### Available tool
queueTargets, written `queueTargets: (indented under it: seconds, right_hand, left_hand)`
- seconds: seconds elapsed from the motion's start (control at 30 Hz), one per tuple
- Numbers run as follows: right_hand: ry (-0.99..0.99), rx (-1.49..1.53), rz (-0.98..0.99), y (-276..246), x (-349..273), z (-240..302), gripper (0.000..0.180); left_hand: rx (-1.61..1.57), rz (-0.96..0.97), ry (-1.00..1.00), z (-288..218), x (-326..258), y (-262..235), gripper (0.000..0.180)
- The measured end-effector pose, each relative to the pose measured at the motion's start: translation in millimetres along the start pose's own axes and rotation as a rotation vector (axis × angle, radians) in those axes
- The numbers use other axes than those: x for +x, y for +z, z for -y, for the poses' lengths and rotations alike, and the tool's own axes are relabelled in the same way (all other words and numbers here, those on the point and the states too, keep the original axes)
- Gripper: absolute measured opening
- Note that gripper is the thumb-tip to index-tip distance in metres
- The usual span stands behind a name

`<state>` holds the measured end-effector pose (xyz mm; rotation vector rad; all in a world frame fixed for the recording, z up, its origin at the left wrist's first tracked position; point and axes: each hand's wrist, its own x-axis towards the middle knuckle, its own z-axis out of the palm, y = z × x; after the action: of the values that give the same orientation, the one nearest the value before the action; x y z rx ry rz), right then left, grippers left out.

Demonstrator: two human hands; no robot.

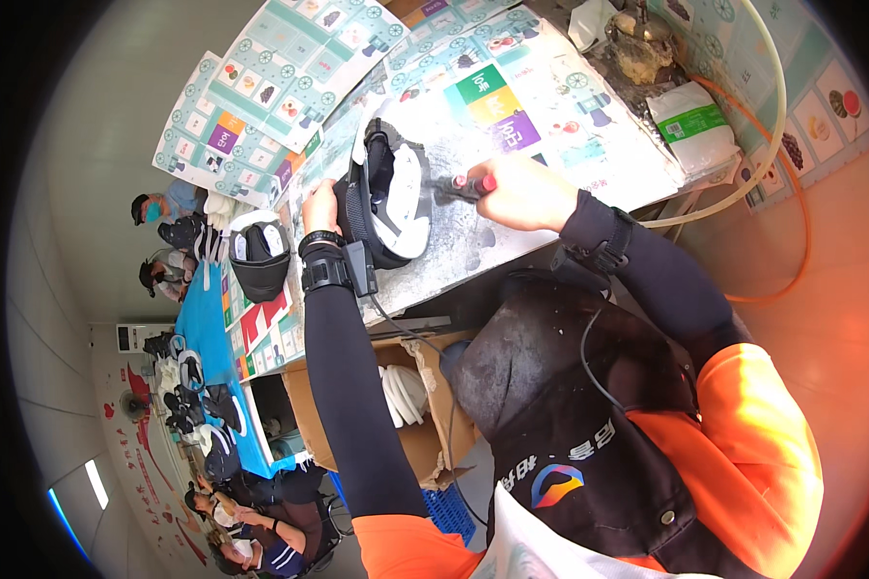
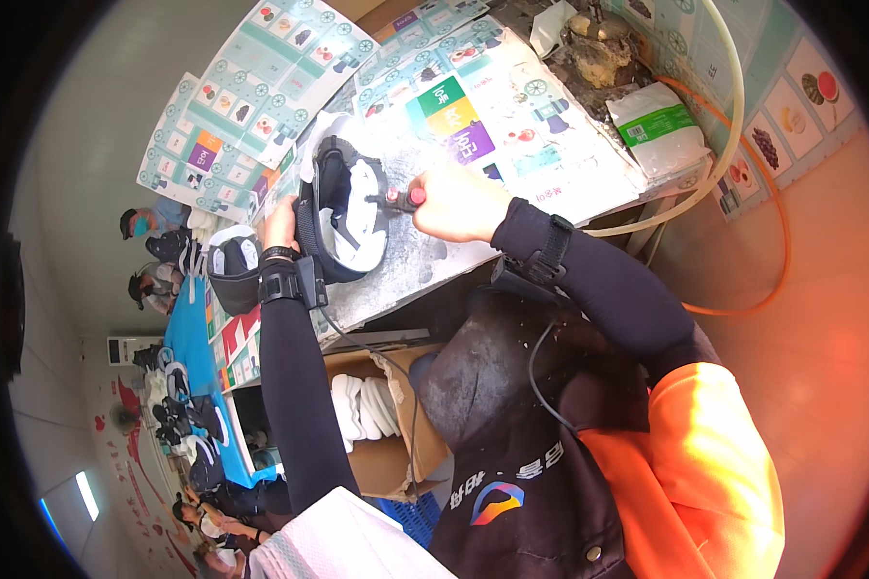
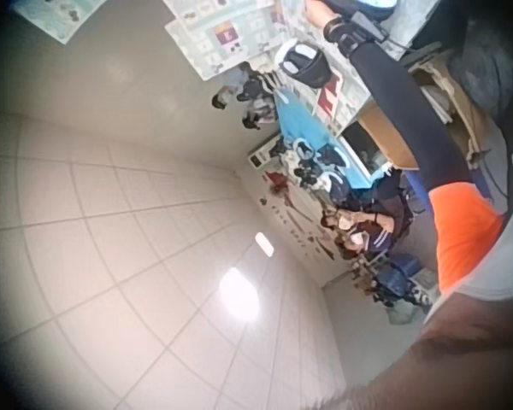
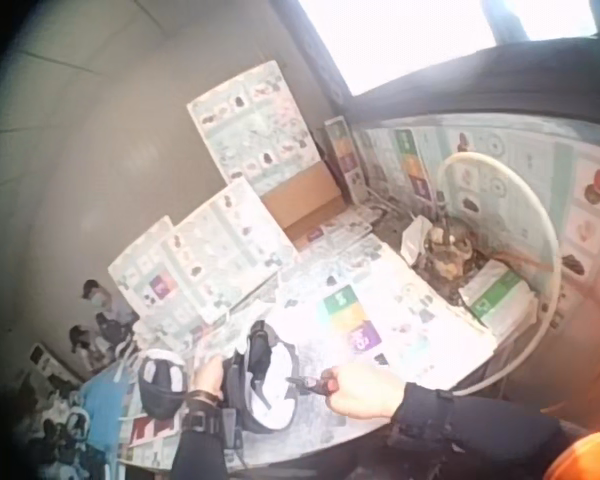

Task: The person holds a black boot and uses a pressurized air tool to blow dust or debris off different parts of its surface, turning it over several times. The person then picks up a different black footwear item from a box and performs the same action before placing it back.

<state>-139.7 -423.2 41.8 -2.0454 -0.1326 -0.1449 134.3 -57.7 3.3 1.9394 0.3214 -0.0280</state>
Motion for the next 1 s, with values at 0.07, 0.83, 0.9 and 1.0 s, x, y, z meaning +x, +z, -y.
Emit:
queueTargets:
  seconds: [0.07,0.83,0.9,1.0]
  right_hand:
    - [-0.002,-0.044,0.041,-0.6,-1.1,-4.3,0.024]
    - [-0.101,-0.071,-0.154,-0.4,-8.3,-1.3,0.014]
    - [-0.124,-0.101,-0.007,-1.8,-12.1,8.5,0.013]
    - [-0.159,-0.158,0.19,1.1,-17.4,15.0,0.015]
  left_hand:
    - [0.005,0.016,-0.013,3.0,3.6,6.5,0.053]
    - [-0.1,-0.09,0.038,-10.7,-52.4,17.3,0.056]
    - [-0.074,-0.137,0.101,-12.7,-70.4,16.4,0.053]
    - [-0.106,-0.147,0.161,-9.3,-85.7,12.5,0.051]
